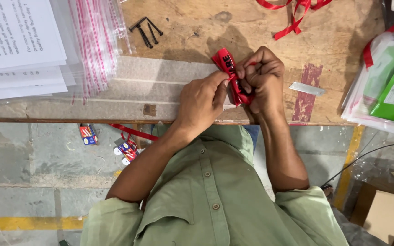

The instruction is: The person pulls a length of red ribbon from a pile on the workbench, then gathers and counts black screws in their hands and sets them on the bench. They then fold and pinch the red ribbon into a bow shape, shaping the loops and adjusting the tails by hand.

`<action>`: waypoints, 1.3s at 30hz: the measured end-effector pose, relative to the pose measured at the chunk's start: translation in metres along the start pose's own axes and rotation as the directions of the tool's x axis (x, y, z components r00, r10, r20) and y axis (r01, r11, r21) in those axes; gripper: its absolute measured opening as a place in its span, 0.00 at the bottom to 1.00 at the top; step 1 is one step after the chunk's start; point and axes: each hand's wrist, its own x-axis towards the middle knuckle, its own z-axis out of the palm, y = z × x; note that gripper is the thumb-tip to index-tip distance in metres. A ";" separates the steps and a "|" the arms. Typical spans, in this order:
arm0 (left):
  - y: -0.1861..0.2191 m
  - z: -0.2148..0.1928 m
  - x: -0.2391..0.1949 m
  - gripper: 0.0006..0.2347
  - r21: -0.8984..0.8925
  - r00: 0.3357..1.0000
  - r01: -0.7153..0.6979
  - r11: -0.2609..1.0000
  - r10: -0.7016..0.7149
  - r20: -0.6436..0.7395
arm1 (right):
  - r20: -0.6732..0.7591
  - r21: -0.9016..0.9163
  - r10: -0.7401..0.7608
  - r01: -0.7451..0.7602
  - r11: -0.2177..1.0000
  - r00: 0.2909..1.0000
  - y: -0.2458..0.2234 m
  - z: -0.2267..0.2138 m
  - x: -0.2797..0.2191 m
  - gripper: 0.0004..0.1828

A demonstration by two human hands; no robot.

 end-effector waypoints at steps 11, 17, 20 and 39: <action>-0.005 0.005 -0.006 0.05 -0.093 0.999 -0.037 0.995 0.037 -0.005 | -0.133 0.068 0.019 -0.010 0.998 0.991 0.003 -0.006 0.006 0.10; -0.012 0.009 -0.008 0.05 -0.152 0.999 -0.017 0.988 0.012 -0.032 | -0.151 0.071 0.020 -0.009 0.997 0.988 0.004 -0.003 0.007 0.10; -0.020 0.007 -0.002 0.05 -0.462 0.987 0.159 0.872 -0.157 0.043 | -0.120 0.000 -0.039 0.039 0.999 0.992 0.005 0.003 0.005 0.10; -0.020 0.006 -0.003 0.07 -0.604 0.970 0.242 0.759 -0.201 0.136 | 0.555 -0.611 -0.261 0.601 0.516 0.789 -0.051 0.016 0.023 0.10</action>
